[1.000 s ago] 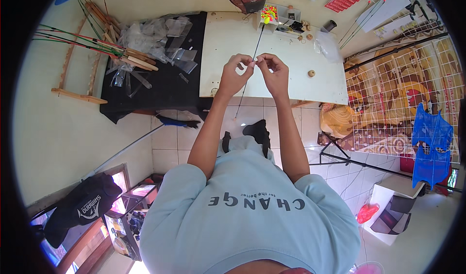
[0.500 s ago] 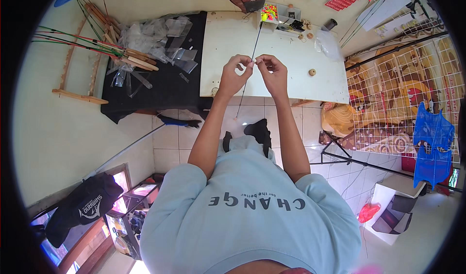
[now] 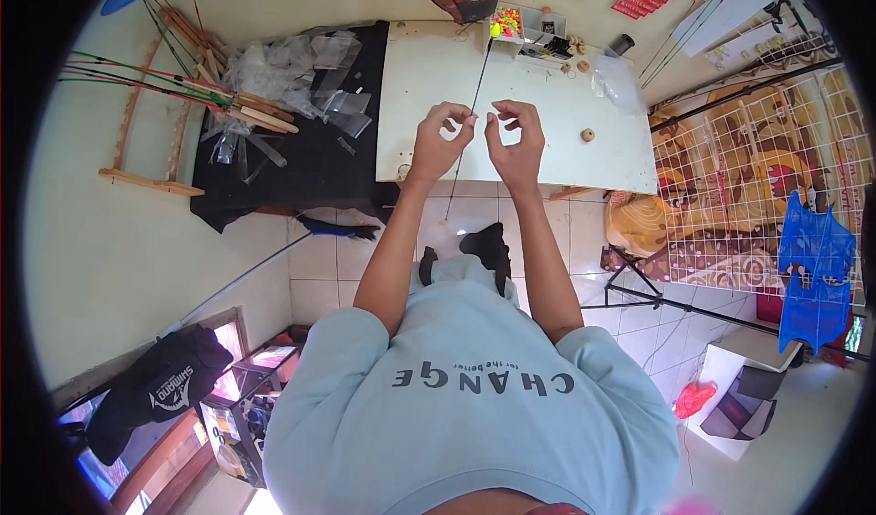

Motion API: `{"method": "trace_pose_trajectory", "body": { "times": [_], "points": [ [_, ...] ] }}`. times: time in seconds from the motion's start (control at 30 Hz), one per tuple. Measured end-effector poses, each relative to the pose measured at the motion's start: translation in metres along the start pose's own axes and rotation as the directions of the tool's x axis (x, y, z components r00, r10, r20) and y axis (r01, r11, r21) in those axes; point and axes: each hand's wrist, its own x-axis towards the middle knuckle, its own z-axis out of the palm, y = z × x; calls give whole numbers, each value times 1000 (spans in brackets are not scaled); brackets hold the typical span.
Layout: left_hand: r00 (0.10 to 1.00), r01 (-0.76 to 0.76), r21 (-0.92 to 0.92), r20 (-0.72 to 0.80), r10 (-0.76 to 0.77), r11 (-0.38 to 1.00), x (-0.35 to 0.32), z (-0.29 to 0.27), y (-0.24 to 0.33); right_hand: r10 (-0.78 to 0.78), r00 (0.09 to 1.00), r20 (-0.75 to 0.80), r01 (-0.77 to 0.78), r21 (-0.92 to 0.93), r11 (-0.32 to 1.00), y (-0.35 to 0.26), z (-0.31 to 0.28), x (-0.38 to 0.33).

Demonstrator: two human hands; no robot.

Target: Assemble the parts of a fishing rod and attach a float.

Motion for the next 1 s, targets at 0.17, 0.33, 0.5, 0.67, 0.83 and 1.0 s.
{"method": "trace_pose_trajectory", "body": {
  "times": [0.17, 0.33, 0.5, 0.67, 0.83, 1.0],
  "points": [
    [1000, -4, -10, -27, 4, 1000, -1, 0, -1, -338, 941, 11, 332, -229, 915, -5, -5, 0],
    [999, -2, 1, -40, 2, 1000, 0, 2, 0, -348, 936, 46, 346, -289, 892, -3, -3, -3],
    [999, -28, 5, -39, 28, 1000, -1, 1, 1, -308, 951, 42, 307, -274, 911, -5, -3, -3],
    [1000, -18, 3, -16, 18, 1000, -1, 1, 2, -258, 965, 40, 260, -237, 936, -1, -2, -3],
    [1000, -16, 10, 4, 16, 1000, -1, 1, 4, -129, 990, 52, 136, -171, 976, 1, -3, -3],
    [999, -26, 17, 22, 26, 1000, -1, 1, 5, -1, 996, 95, 10, -97, 995, -3, -6, 1]
  ]
}}
